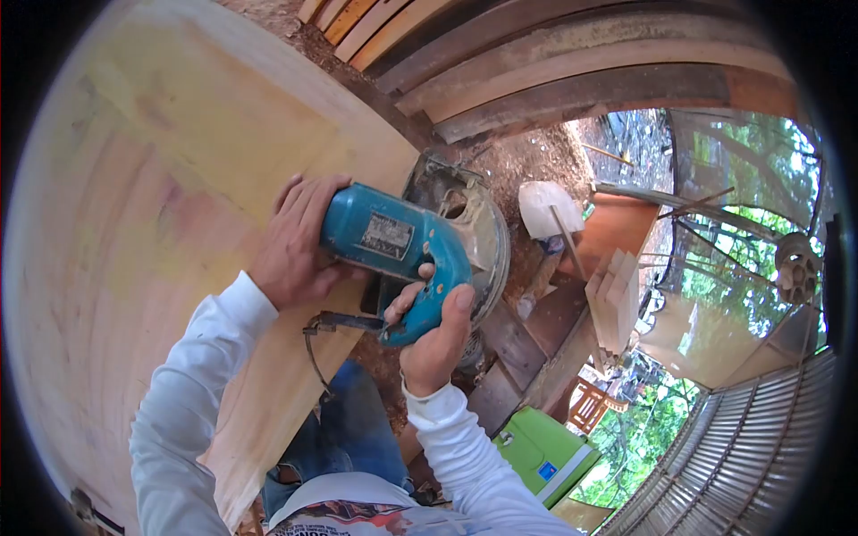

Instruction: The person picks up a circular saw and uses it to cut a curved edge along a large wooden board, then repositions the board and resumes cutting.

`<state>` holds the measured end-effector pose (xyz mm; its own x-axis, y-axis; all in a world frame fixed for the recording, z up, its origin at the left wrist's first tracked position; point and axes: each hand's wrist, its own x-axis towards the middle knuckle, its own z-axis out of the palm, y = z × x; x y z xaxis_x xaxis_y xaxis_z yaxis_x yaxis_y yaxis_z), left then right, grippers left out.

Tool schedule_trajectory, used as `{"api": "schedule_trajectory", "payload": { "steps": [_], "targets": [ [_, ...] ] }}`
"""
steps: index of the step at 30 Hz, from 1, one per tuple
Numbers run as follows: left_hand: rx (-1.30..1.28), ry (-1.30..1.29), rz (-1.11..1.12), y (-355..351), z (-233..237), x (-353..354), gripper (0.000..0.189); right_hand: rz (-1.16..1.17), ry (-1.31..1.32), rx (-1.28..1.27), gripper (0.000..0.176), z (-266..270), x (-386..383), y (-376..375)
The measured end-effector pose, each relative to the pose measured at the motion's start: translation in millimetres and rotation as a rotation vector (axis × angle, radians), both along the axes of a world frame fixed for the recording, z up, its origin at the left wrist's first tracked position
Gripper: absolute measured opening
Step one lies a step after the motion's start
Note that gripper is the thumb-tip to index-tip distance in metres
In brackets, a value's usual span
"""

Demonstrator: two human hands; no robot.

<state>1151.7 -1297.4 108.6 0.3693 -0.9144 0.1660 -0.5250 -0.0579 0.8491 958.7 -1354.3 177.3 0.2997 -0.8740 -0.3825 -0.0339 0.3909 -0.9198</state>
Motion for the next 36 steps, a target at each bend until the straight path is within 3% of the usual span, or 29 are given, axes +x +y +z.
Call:
{"api": "schedule_trajectory", "payload": {
  "steps": [9, 36],
  "targets": [
    [-0.017, 0.027, -0.031, 14.8, -6.9, -6.0, 0.108, 0.012, -0.057, 0.090, 0.079, 4.0, -7.2, 14.1],
    [-0.032, 0.098, -0.049, 21.2, -13.3, -3.8, 0.113, 0.055, -0.049, 0.141, 0.081, 0.3, -13.1, 10.8]
  ]
}}
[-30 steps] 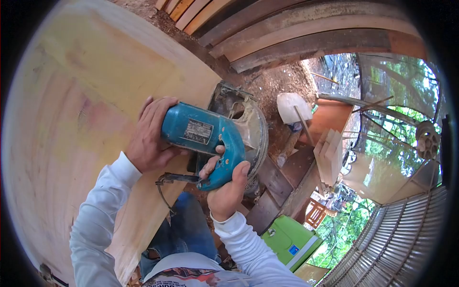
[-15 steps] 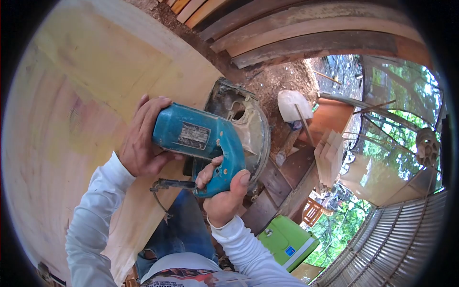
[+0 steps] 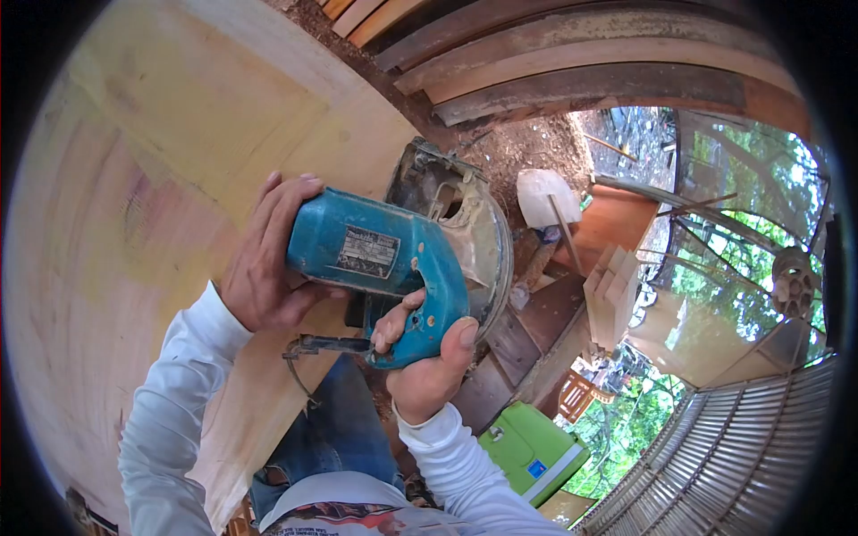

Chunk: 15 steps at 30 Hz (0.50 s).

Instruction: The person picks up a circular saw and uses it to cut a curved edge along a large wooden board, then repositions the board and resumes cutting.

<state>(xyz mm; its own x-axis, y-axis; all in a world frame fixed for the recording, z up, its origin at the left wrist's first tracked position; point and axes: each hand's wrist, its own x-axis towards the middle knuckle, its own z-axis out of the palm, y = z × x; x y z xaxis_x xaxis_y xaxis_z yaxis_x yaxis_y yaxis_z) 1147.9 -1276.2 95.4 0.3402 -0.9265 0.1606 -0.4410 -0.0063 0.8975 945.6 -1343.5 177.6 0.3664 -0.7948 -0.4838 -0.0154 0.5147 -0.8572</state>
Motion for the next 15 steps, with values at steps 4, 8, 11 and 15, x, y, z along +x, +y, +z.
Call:
{"api": "schedule_trajectory", "payload": {
  "steps": [4, 8, 11, 15],
  "targets": [
    [-0.009, 0.005, 0.008, -0.2, -1.3, -0.4, 0.113, 0.012, 0.010, -0.014, 0.081, 0.7, 1.1, -2.2],
    [-0.014, 0.005, 0.011, -0.1, -2.1, -0.3, 0.113, 0.035, -0.009, -0.023, 0.082, 1.0, 1.1, -4.2],
    [-0.014, 0.006, 0.014, 0.0, -2.2, -0.3, 0.113, 0.038, -0.016, -0.023, 0.082, 0.9, 1.0, -4.0],
    [-0.026, 0.015, 0.013, -0.4, -2.1, 1.1, 0.111, 0.024, -0.023, 0.005, 0.082, 1.6, 2.4, -1.4]
  ]
}}
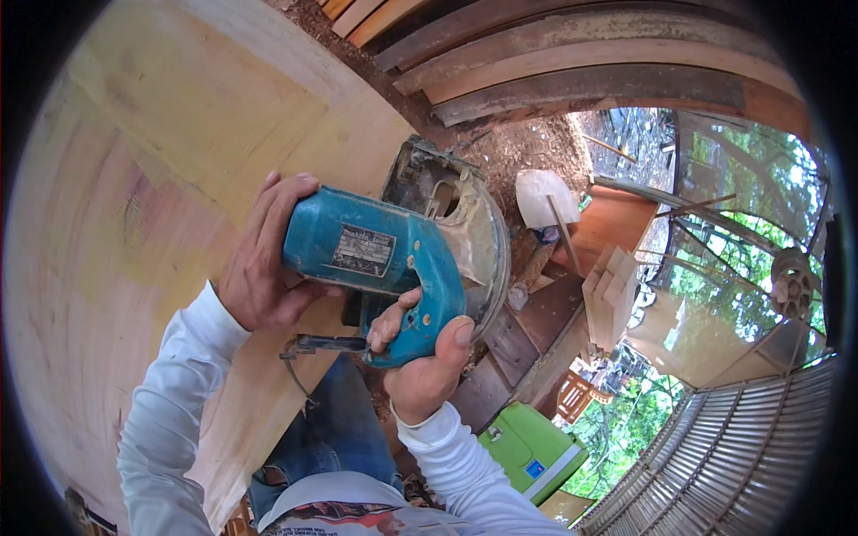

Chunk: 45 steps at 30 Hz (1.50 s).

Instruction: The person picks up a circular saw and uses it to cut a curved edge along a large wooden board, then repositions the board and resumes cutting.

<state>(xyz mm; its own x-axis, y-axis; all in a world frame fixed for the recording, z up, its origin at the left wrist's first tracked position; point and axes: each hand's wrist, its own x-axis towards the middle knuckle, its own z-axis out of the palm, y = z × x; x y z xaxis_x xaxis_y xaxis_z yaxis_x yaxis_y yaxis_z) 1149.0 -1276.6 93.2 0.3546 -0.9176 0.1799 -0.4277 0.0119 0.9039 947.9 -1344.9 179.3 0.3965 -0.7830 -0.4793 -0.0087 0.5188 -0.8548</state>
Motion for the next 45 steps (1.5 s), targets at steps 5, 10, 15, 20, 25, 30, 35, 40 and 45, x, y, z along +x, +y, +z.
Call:
{"api": "schedule_trajectory", "payload": {
  "steps": [5, 10, 15, 20, 25, 30, 35, 40, 45],
  "targets": [
    [0.016, -0.003, -0.011, 1.1, 0.9, 2.1, 0.114, -0.008, 0.050, -0.003, 0.082, 1.1, 2.8, 1.6],
    [-0.006, 0.021, -0.007, 1.6, 3.5, 1.4, 0.109, 0.002, 0.039, -0.011, 0.082, 0.5, 1.6, 2.0],
    [0.009, 0.043, 0.005, 2.6, 4.9, 1.2, 0.108, -0.010, 0.013, 0.005, 0.080, -0.6, 2.0, 1.5],
    [-0.007, 0.043, 0.018, 2.7, 2.8, -0.5, 0.108, -0.014, 0.001, -0.003, 0.079, -3.1, 0.0, 1.0],
    [-0.002, 0.019, 0.023, 3.6, 2.4, -0.3, 0.111, -0.016, 0.001, -0.004, 0.079, -3.2, -0.5, 0.4],
    [-0.005, 0.028, 0.024, 3.2, 0.3, -0.1, 0.111, 0.006, 0.032, -0.036, 0.079, -2.1, 0.4, -1.0],
    [-0.012, 0.025, 0.022, 3.1, 1.3, -0.4, 0.110, -0.014, 0.043, -0.022, 0.079, -1.0, 1.3, 0.0],
    [-0.024, 0.034, 0.013, 3.7, 0.6, 0.9, 0.109, 0.000, 0.050, -0.017, 0.080, -0.4, 0.3, 0.3],
    [-0.033, 0.034, 0.028, 3.6, 4.1, -0.2, 0.107, -0.015, 0.052, 0.002, 0.081, -0.8, -1.3, -1.5]
  ]
}}
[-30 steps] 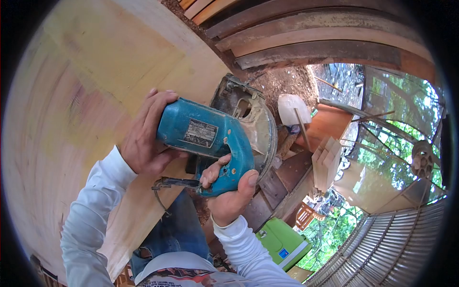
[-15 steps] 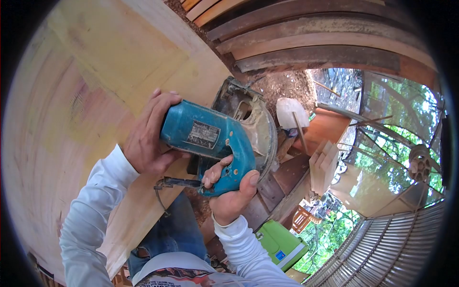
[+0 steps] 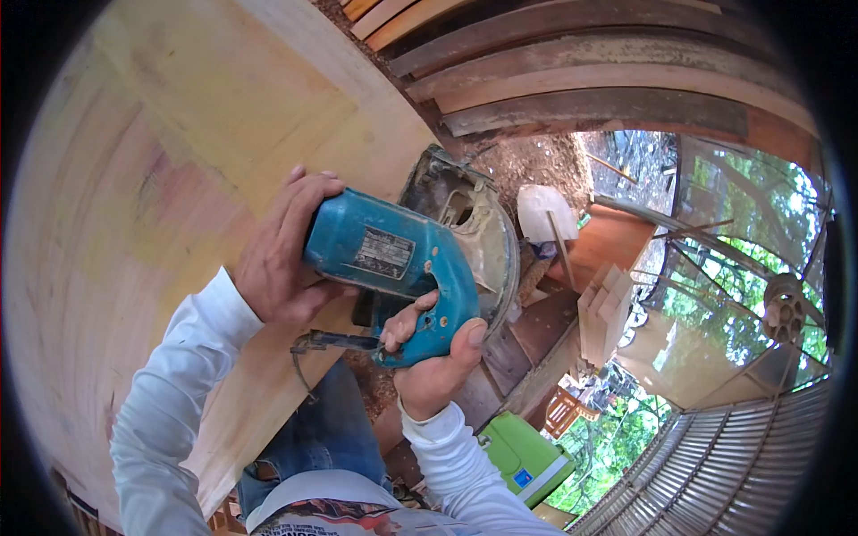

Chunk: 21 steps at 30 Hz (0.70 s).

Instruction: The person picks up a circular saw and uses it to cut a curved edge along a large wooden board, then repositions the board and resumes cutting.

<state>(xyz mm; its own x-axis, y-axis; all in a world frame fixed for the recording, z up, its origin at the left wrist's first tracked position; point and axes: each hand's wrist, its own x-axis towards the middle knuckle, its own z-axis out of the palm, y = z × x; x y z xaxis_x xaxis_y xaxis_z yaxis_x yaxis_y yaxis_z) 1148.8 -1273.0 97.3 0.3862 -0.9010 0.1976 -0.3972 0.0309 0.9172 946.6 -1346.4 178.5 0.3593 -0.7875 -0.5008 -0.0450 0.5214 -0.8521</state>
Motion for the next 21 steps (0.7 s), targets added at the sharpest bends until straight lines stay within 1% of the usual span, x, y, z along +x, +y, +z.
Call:
{"api": "schedule_trajectory", "payload": {
  "steps": [7, 16, 21],
  "targets": [
    [-0.001, -0.008, 0.006, 0.6, -7.6, -2.3, 0.111, -0.001, -0.010, -0.017, 0.079, -0.9, 0.4, -1.3],
    [-0.019, 0.001, 0.012, 0.5, -8.2, -3.0, 0.109, 0.032, 0.025, -0.038, 0.080, 0.8, -1.6, -4.5],
    [-0.037, 0.010, 0.045, -2.6, -3.0, -4.3, 0.104, 0.050, 0.029, -0.039, 0.081, 0.8, -3.7, -7.0]
  ]
}}
